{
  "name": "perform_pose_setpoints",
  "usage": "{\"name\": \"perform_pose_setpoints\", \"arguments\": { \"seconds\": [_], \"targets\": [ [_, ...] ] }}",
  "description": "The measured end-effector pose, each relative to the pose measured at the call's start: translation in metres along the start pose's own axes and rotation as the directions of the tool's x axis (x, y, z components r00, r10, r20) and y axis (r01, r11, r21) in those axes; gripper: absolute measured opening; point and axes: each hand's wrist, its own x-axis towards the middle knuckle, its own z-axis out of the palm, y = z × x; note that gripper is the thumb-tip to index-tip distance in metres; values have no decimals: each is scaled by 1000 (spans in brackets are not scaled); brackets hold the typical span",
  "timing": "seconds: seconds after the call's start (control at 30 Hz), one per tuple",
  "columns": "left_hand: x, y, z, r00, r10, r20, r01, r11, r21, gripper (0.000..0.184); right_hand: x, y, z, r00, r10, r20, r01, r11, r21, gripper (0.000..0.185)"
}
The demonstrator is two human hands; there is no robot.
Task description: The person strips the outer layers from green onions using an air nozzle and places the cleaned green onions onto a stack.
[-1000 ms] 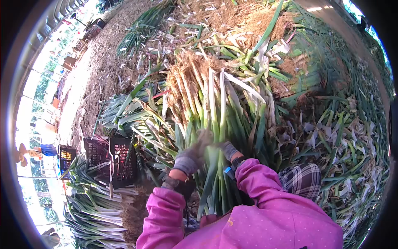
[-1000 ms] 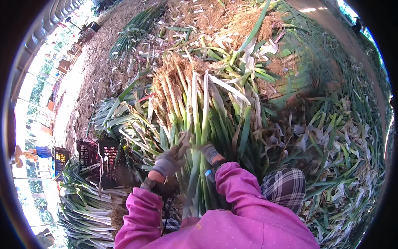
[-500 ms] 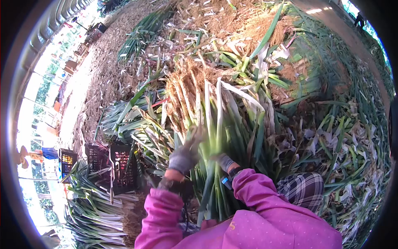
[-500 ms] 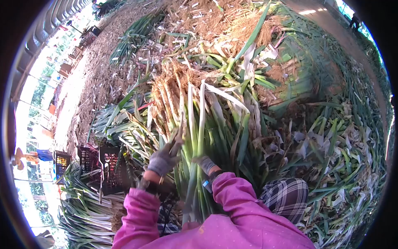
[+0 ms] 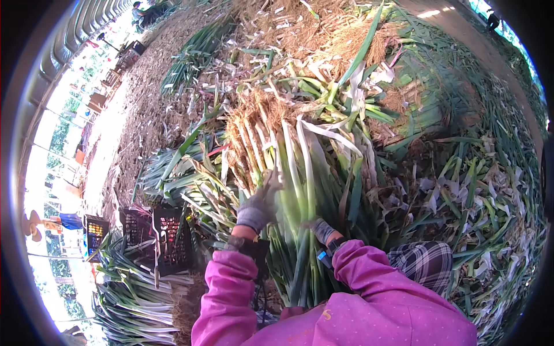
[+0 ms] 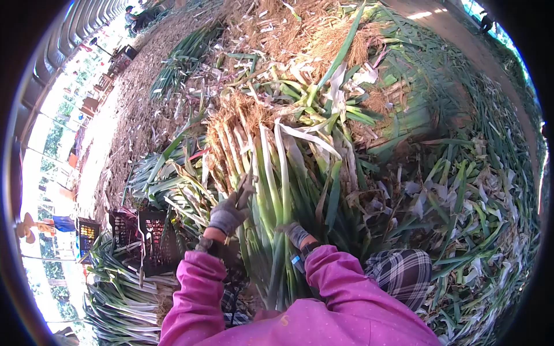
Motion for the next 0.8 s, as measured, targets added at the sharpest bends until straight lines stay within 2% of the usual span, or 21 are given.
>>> {"name": "perform_pose_setpoints", "arguments": {
  "seconds": [0.03,0.1,0.17,0.23,0.33,0.4,0.43,0.5,0.53,0.63,0.67,0.7,0.73,0.8],
  "targets": [
    [22,-14,12,998,-69,-9,69,995,70,50,0,0,-1,1000,-1,-3,1,1000,1,25],
    [48,-17,12,997,-77,-24,80,986,149,52,-2,0,-3,1000,1,-12,-1,1000,0,25],
    [66,-9,4,989,-151,2,149,979,136,52,-1,0,-3,1000,1,-25,-2,1000,-3,25],
    [77,-6,-3,990,-134,35,128,982,138,53,0,0,-2,999,2,-41,-2,1000,-1,26],
    [71,7,-13,972,-159,170,127,974,187,48,0,2,-3,999,-34,-20,35,998,45,27],
    [45,25,-26,992,-35,119,21,994,111,51,-2,1,-7,995,-94,35,90,989,116,29],
    [36,21,-23,995,-20,100,10,996,91,50,-4,1,-9,996,-85,25,82,991,106,29],
    [19,15,-17,998,10,63,-13,999,51,49,-11,-1,-14,998,-52,40,45,987,155,29],
    [8,15,-15,997,61,46,-66,992,109,49,-16,-3,-16,999,-16,45,7,982,187,29],
    [-31,26,-11,997,17,73,-19,999,35,51,-38,-11,-33,974,210,88,-228,888,400,29],
    [-47,15,2,999,12,36,-10,999,-46,52,-47,-14,-42,958,269,101,-284,835,472,30],
    [-63,5,16,1000,3,1,-2,992,-129,55,-58,-17,-50,959,266,93,-274,803,530,30],
    [-75,1,27,996,-85,30,90,958,-272,65,-70,-20,-61,958,273,86,-271,769,579,30],
    [-102,-6,51,996,-84,-5,79,953,-294,69,-104,-34,-79,998,34,-53,9,753,658,34]
  ]
}}
